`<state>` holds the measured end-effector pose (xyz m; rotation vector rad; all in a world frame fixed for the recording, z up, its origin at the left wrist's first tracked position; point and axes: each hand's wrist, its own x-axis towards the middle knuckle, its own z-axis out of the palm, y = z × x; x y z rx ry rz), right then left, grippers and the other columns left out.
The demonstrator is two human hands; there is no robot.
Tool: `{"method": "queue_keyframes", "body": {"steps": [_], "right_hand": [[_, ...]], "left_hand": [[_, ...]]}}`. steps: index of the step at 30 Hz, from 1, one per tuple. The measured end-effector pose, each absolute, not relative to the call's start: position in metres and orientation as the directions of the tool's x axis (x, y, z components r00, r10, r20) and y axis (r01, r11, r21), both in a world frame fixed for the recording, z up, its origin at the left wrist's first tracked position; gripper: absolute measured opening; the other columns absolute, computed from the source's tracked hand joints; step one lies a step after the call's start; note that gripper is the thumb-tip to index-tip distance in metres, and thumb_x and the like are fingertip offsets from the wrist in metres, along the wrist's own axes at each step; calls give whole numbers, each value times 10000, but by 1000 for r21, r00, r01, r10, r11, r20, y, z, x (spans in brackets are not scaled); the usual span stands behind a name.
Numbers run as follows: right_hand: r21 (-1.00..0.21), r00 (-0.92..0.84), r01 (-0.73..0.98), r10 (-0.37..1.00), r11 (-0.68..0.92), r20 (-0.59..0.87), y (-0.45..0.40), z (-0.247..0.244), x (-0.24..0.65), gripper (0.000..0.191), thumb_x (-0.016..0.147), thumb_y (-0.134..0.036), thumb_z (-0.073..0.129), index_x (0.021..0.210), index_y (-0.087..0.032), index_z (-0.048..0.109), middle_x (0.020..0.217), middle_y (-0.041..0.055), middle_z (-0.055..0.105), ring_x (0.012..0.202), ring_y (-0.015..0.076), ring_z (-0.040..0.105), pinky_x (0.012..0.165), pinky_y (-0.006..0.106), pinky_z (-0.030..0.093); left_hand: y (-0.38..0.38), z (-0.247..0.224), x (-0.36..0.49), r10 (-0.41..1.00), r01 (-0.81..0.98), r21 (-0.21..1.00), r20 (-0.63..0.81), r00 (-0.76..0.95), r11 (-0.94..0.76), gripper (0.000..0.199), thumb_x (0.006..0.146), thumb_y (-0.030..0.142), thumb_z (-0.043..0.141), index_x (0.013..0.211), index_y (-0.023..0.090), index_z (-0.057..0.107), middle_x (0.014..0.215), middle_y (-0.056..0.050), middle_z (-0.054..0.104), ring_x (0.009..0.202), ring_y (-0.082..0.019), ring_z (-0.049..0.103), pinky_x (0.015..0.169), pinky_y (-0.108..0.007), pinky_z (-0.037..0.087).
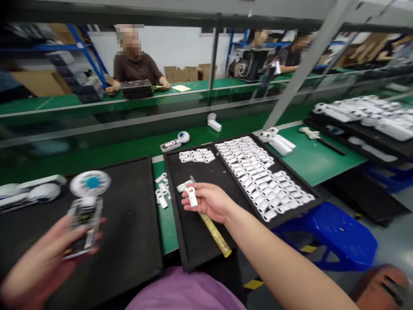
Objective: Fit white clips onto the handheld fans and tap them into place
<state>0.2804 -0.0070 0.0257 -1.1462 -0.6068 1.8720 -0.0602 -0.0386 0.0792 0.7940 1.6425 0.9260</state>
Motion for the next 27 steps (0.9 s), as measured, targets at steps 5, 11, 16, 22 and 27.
{"method": "queue_keyframes", "body": {"steps": [5,11,16,22,27], "right_hand": [[-738,-182,-501,889,-451,-420,-42,35,230,396,704,-273,847,1043,-161,674,960,75,751,846,179,724,768,281,595],[-864,-3,-420,952,-278,-305,-57,37,204,431,596,-339,901,942,-161,717,832,54,750,775,188,697,746,313,586],[-901,57,-334,949,-275,-310,-55,42,206,394,565,-313,886,899,-158,743,811,57,750,749,201,700,742,342,600],[-931,142,-281,949,-234,-281,-55,36,196,372,561,-296,857,895,-165,762,783,63,745,728,213,697,677,337,606],[-961,179,-194,956,-197,-232,-54,26,190,327,614,-319,830,900,-168,779,798,72,743,726,213,692,682,340,605]], "left_hand": [[-45,61,24,958,-11,964,-261,120,264,853,616,188,835,1374,247,448,1074,-38,669,817,-170,633,725,-288,544],[-59,49,55,961,240,954,-223,161,181,947,706,152,756,1514,294,283,1382,-88,581,1218,-288,589,1008,-400,489],[-61,46,56,974,428,900,-163,160,80,899,766,159,695,1533,324,256,1495,-70,490,1366,-277,482,1143,-427,377],[-62,38,53,977,397,916,-132,168,56,799,819,159,634,1522,302,281,1452,-72,532,1320,-255,529,1136,-416,388],[-57,32,51,975,351,935,-123,184,52,793,813,128,623,1513,290,288,1463,-71,521,1331,-247,516,1132,-402,391]]}}
